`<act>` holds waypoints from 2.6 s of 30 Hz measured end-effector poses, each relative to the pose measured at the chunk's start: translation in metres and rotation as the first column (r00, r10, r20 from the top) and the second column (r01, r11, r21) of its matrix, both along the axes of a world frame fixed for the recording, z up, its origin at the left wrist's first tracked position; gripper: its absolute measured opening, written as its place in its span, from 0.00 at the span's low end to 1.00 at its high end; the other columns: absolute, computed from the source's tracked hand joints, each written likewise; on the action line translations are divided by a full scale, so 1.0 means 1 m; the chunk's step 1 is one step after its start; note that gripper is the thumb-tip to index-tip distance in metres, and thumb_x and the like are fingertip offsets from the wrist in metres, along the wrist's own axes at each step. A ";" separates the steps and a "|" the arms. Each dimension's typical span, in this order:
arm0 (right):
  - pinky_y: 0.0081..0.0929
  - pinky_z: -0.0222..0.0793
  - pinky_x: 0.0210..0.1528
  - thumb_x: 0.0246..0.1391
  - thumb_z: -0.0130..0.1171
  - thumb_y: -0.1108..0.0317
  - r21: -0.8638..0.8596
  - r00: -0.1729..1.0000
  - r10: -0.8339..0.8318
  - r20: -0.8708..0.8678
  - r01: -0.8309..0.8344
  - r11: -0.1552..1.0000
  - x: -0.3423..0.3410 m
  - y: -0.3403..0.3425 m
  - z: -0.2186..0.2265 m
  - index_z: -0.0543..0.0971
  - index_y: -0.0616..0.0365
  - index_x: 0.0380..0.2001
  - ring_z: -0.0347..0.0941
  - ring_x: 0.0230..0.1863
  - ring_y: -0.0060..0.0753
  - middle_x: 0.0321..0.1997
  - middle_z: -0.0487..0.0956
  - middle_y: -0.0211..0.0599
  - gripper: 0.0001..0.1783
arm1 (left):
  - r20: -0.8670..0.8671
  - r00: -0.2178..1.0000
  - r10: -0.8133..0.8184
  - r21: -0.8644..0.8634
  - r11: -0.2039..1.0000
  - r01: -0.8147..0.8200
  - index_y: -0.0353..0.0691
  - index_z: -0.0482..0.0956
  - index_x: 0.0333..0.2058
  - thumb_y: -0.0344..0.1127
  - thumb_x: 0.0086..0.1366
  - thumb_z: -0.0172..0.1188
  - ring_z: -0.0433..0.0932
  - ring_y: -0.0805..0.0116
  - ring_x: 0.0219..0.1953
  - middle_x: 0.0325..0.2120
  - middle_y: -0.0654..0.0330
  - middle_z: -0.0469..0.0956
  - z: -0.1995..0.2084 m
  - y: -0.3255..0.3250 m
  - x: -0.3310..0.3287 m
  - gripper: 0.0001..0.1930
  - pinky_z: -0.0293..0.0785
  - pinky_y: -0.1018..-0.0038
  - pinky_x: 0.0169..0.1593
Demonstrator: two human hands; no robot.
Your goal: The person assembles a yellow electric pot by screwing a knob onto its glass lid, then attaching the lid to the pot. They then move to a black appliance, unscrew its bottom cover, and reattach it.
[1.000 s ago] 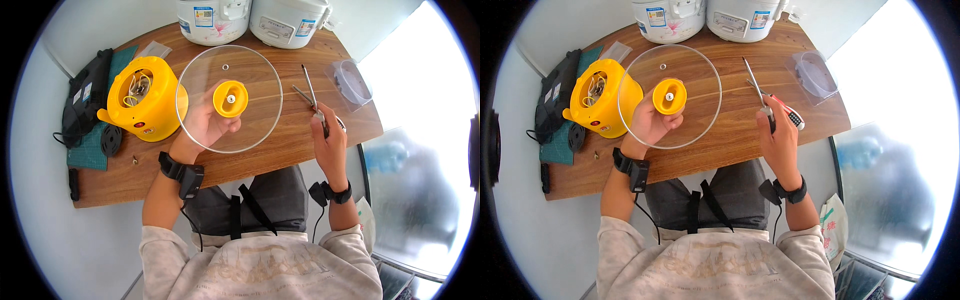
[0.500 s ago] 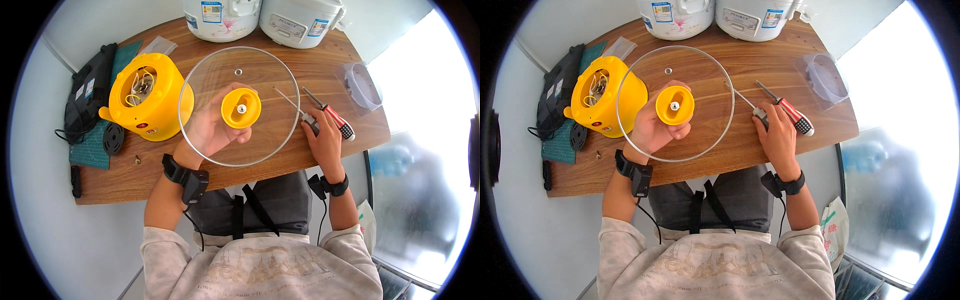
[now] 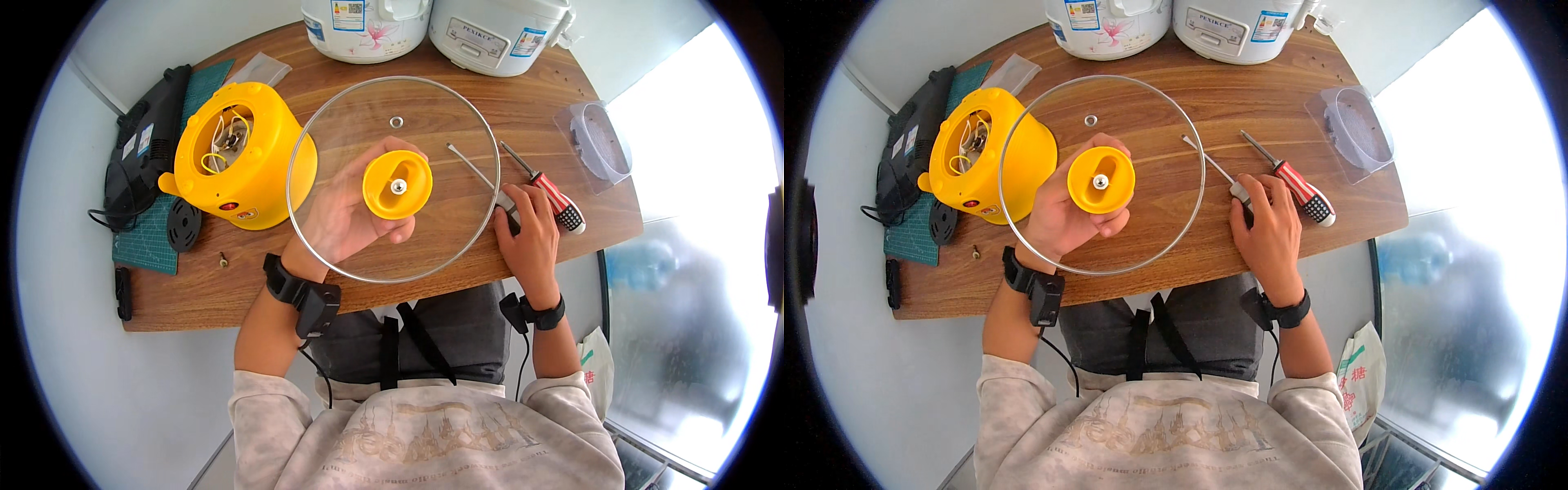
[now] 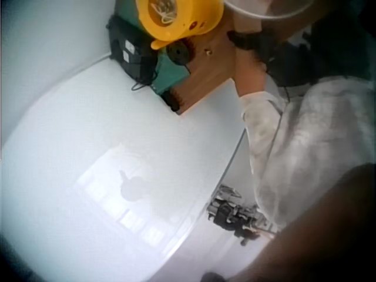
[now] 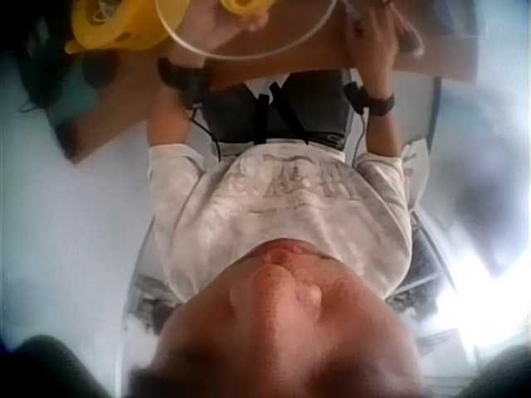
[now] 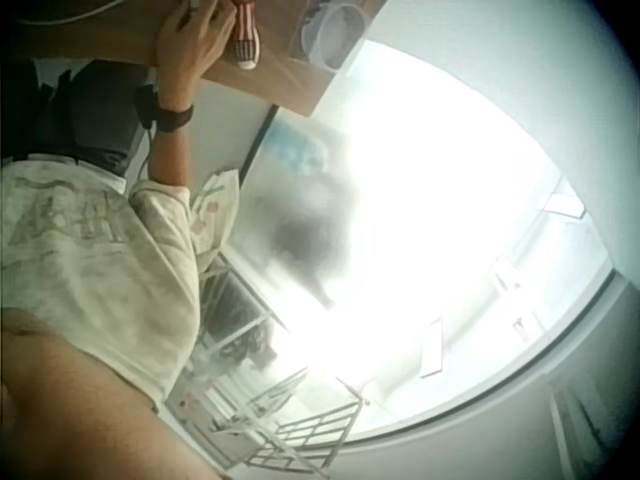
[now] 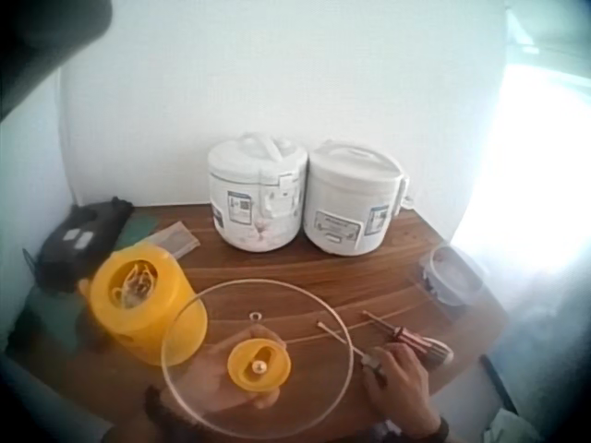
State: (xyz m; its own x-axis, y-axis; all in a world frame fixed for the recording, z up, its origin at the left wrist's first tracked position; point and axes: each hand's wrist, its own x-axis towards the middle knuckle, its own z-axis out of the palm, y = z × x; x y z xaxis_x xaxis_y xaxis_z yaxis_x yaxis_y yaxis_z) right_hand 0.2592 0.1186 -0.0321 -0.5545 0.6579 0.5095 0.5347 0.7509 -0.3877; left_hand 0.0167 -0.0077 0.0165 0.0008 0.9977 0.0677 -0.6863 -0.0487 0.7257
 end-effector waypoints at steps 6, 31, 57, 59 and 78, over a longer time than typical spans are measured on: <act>0.41 0.73 0.49 0.51 0.66 0.71 -0.011 0.999 -0.014 -0.036 0.014 1.000 0.001 -0.001 0.001 0.78 0.55 0.49 0.76 0.48 0.49 0.48 0.75 0.40 0.20 | -0.005 0.997 0.081 -0.042 0.996 -0.081 0.37 0.69 0.55 0.49 0.75 0.47 0.69 0.74 0.22 0.30 0.63 0.73 0.001 0.000 0.001 0.21 0.67 0.75 0.28; 0.45 0.69 0.53 0.53 0.63 0.71 -0.023 0.989 -0.087 -0.122 0.085 0.996 0.008 0.006 -0.013 0.77 0.58 0.49 0.72 0.50 0.53 0.48 0.74 0.46 0.19 | -0.804 -0.324 0.499 0.585 0.763 -0.275 0.38 0.74 0.47 0.28 0.70 0.57 0.79 0.51 0.43 0.43 0.52 0.79 0.013 0.063 -0.009 0.09 0.75 0.64 0.46; 0.44 0.69 0.56 0.54 0.67 0.66 0.071 0.985 -0.174 0.008 0.173 0.982 0.084 0.051 -0.018 0.73 0.57 0.58 0.74 0.54 0.49 0.52 0.78 0.45 0.28 | -0.279 0.950 0.143 -0.130 0.974 -0.184 0.43 0.71 0.55 0.34 0.77 0.48 0.74 0.73 0.42 0.46 0.63 0.76 -0.026 0.041 -0.010 0.12 0.74 0.73 0.42; 0.39 0.72 0.51 0.55 0.67 0.67 -0.051 0.970 -0.206 -0.130 0.201 0.978 0.079 0.043 -0.012 0.75 0.58 0.56 0.77 0.50 0.46 0.48 0.79 0.45 0.25 | -0.208 0.972 0.112 -0.103 0.985 -0.136 0.43 0.73 0.55 0.36 0.77 0.51 0.74 0.73 0.42 0.44 0.64 0.76 -0.033 0.043 -0.012 0.12 0.72 0.75 0.40; 0.25 0.73 0.42 0.48 0.68 0.77 -0.318 0.936 0.029 -0.352 -0.148 0.936 0.045 -0.036 0.025 0.80 0.62 0.49 0.78 0.38 0.34 0.41 0.79 0.41 0.22 | -0.063 0.987 0.149 -0.205 0.966 -0.159 0.42 0.72 0.56 0.44 0.77 0.48 0.74 0.67 0.37 0.43 0.59 0.77 -0.054 0.039 -0.003 0.17 0.72 0.70 0.36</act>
